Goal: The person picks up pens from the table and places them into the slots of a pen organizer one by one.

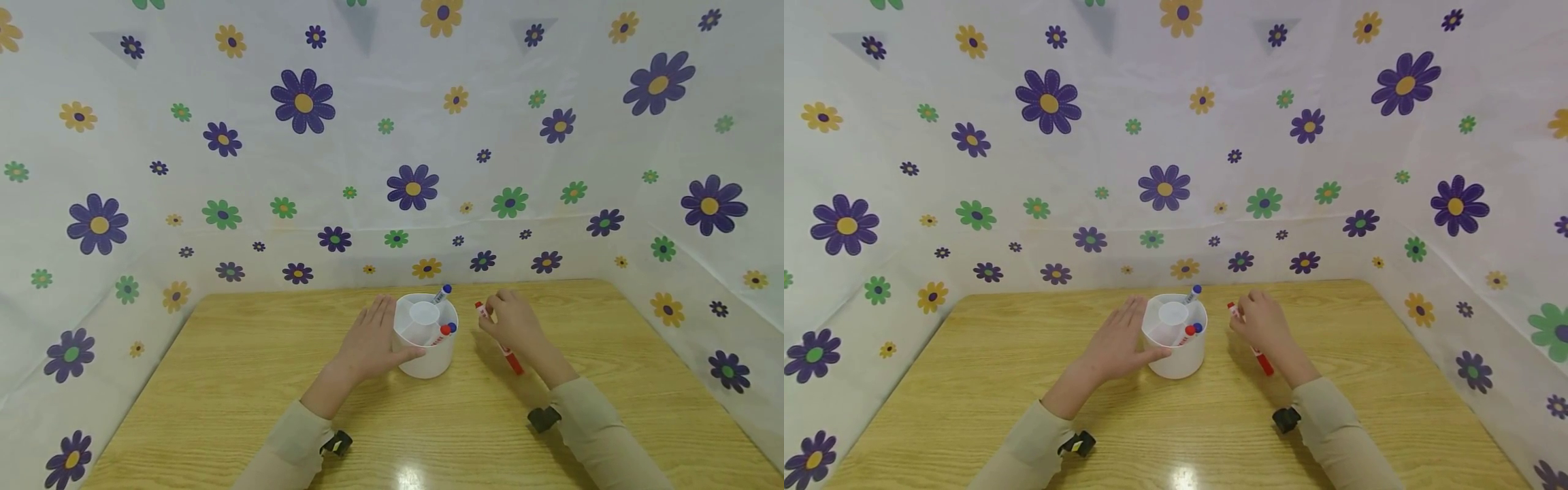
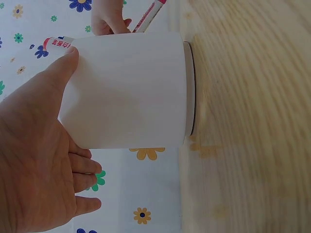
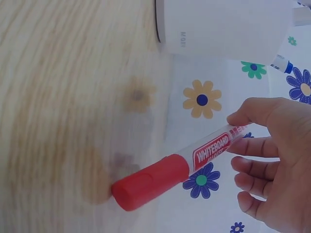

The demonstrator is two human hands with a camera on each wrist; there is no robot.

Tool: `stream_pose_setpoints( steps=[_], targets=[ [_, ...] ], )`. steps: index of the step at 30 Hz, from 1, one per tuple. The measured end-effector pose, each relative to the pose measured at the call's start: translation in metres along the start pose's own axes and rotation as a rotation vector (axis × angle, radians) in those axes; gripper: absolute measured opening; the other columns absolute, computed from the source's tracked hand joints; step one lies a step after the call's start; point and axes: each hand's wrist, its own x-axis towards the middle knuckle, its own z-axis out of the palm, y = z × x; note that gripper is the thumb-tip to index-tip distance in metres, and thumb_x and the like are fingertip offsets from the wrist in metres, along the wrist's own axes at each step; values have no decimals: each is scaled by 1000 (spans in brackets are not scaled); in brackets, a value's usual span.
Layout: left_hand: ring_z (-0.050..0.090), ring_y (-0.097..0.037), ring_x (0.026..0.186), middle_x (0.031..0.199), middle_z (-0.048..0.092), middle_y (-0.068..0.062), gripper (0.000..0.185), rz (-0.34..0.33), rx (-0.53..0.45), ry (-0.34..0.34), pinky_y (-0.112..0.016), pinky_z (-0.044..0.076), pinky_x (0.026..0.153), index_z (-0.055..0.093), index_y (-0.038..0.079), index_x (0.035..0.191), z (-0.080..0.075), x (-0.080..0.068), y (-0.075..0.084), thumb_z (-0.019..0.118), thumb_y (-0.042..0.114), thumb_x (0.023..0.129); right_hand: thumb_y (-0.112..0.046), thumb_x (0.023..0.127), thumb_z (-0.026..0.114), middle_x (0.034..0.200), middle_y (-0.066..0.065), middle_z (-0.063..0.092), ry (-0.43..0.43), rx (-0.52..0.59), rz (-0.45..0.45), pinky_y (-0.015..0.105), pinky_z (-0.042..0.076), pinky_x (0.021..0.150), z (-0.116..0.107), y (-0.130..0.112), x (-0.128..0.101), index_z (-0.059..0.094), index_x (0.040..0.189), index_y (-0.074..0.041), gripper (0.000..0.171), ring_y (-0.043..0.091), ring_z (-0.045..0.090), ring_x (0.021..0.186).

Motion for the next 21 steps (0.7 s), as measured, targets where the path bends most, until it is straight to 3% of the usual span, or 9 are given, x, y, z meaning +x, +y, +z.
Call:
stream_pose_setpoints(
  steps=[10, 21],
  targets=[
    [11, -29, 153, 163, 17, -16, 111, 2, 14, 0, -49, 17, 124, 15, 0, 155, 1, 0, 0, 48, 78, 83, -21, 85, 68, 88, 11, 55, 185, 42, -74, 34, 44, 66, -4, -6, 2, 62, 81, -4, 19, 25, 48, 80],
    [10, -29, 153, 164, 15, -15, 112, -7, 19, -12, -48, 16, 124, 13, 1, 156, 1, 1, 0, 47, 79, 83, -12, 81, 72, 91, 15, 57, 479, 157, -165, 37, 44, 69, -8, -13, 3, 63, 85, 0, 15, 29, 49, 84]
  ],
)
